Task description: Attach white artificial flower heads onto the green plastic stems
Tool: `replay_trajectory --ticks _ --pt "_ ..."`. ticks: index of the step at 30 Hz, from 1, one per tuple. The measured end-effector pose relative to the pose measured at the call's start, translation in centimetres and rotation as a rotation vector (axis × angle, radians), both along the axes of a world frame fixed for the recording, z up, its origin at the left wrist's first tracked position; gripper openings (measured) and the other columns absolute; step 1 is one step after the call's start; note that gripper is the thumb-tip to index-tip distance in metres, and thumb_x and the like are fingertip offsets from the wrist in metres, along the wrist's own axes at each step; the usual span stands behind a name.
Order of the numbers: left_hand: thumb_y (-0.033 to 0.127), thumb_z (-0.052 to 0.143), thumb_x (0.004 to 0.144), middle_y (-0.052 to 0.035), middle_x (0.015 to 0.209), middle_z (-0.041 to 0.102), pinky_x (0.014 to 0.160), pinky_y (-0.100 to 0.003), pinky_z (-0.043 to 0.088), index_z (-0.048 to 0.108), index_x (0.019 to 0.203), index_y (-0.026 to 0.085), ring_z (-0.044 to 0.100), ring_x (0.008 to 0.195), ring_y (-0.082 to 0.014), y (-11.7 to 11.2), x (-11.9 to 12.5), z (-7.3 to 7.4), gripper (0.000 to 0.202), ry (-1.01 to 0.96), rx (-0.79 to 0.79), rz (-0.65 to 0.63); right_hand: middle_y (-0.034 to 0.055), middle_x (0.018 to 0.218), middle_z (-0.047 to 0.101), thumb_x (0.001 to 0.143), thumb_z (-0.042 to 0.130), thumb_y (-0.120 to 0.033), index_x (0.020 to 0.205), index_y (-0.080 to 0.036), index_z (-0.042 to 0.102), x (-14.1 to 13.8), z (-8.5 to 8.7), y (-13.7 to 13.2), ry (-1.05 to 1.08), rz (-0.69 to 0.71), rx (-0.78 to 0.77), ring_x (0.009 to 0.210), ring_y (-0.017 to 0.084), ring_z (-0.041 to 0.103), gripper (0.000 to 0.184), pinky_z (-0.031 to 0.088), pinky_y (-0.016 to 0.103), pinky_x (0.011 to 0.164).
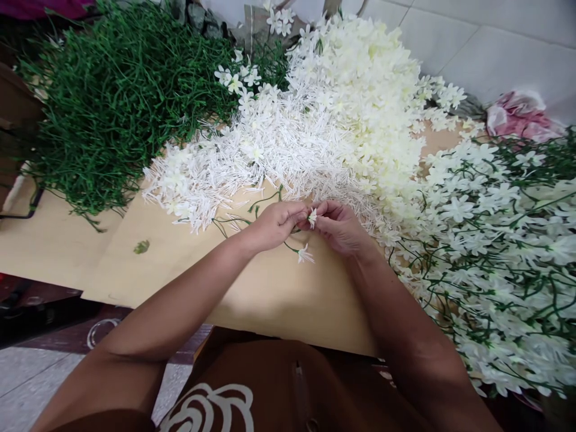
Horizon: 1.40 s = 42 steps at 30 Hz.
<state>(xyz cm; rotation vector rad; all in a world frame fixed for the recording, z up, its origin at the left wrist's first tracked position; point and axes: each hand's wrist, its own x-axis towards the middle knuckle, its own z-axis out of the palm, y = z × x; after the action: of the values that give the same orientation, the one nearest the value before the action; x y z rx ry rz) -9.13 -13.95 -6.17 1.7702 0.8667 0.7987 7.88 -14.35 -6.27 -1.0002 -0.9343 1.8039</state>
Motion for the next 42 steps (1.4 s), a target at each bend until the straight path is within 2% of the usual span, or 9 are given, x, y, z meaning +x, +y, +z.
replay_trajectory --ticks 8,20,26,28,30,32,35,39,42 --pt "0.042 0.036 0.093 0.003 0.06 0.041 0.057 -0.024 0.033 0.04 0.063 0.02 0.039 0.058 -0.0105 0.0 0.1 -0.5 0.038 0.042 0.031 -0.005 -0.0023 0.071 0.066 0.049 0.087 -0.021 0.052 -0.019 0.062 0.1 -0.2 0.1 -0.075 -0.01 0.048 0.066 0.009 0.059 0.025 0.05 0.026 0.07" --pt "0.028 0.039 0.088 0.0006 0.061 0.051 0.059 -0.026 0.034 0.046 0.064 0.02 0.048 0.061 -0.0141 -0.2 0.2 -0.3 0.026 0.312 0.116 0.124 -0.0025 0.068 0.068 0.052 0.081 -0.023 0.054 -0.02 0.058 -1.4 -0.1 -0.4 -0.209 -0.14 0.104 0.062 0.01 0.061 0.023 0.053 0.028 0.068" --pt "0.039 0.036 0.097 -0.0056 0.078 0.064 0.073 -0.03 0.042 0.063 0.075 0.018 0.058 0.08 -0.0186 0.2 -1.0 2.0 0.041 0.321 0.298 0.182 0.0 0.074 0.07 0.061 0.08 -0.014 0.068 -0.02 0.07 2.9 3.9 -0.9 -0.494 -0.183 0.3 0.061 0.012 0.064 0.013 0.053 0.027 0.058" --pt "0.039 0.034 0.098 -0.0079 0.085 0.067 0.078 -0.032 0.045 0.068 0.085 0.017 0.06 0.085 -0.0199 0.4 -1.6 2.4 0.042 0.281 0.323 0.285 0.0016 0.077 0.073 0.064 0.077 -0.006 0.067 -0.022 0.072 6.0 6.5 -1.1 -0.326 -0.404 0.433 0.062 0.012 0.066 0.017 0.055 0.025 0.055" --pt "0.034 0.037 0.097 -0.0086 0.09 0.069 0.081 -0.033 0.046 0.07 0.092 0.017 0.062 0.087 -0.0204 0.7 -2.1 2.4 0.037 0.286 0.309 0.365 -0.0012 0.069 0.069 0.078 0.066 -0.001 0.059 -0.024 0.068 8.6 8.7 -1.4 0.04 -0.776 0.536 0.059 0.008 0.066 0.03 0.051 0.017 0.048" --pt "0.03 0.041 0.095 -0.0081 0.092 0.07 0.081 -0.033 0.047 0.071 0.093 0.018 0.063 0.088 -0.0205 0.8 -2.3 2.2 0.032 0.323 0.297 0.38 0.0007 0.086 0.072 0.098 0.042 -0.014 0.065 -0.022 0.068 10.0 9.7 -1.6 0.441 -0.965 0.531 0.071 0.005 0.069 0.043 0.056 0.013 0.059" --pt "0.026 0.043 0.093 -0.0073 0.091 0.071 0.082 -0.033 0.047 0.071 0.092 0.018 0.064 0.089 -0.0209 0.9 -2.4 1.8 0.03 0.38 0.302 0.339 0.0017 0.084 0.071 0.102 0.037 -0.029 0.071 -0.021 0.069 9.1 8.5 -1.7 0.584 -0.991 0.379 0.069 0.005 0.069 0.045 0.058 0.01 0.062" --pt "0.027 0.043 0.092 -0.0076 0.091 0.072 0.079 -0.034 0.048 0.072 0.091 0.018 0.064 0.088 -0.0218 1.1 -2.7 1.6 0.03 0.452 0.3 0.366 -0.0052 0.074 0.07 0.079 0.076 -0.021 0.075 -0.024 0.072 5.4 4.7 -0.9 0.197 -0.728 0.237 0.065 0.004 0.064 0.006 0.056 0.012 0.059" --pt "0.027 0.043 0.092 -0.0073 0.095 0.073 0.081 -0.034 0.048 0.072 0.094 0.019 0.065 0.09 -0.022 1.3 -2.9 1.5 0.03 0.466 0.291 0.393 -0.0032 0.074 0.069 0.075 0.078 -0.028 0.081 -0.024 0.071 2.9 3.4 0.8 -0.155 -0.604 0.325 0.065 0.009 0.063 0.011 0.057 0.024 0.063"
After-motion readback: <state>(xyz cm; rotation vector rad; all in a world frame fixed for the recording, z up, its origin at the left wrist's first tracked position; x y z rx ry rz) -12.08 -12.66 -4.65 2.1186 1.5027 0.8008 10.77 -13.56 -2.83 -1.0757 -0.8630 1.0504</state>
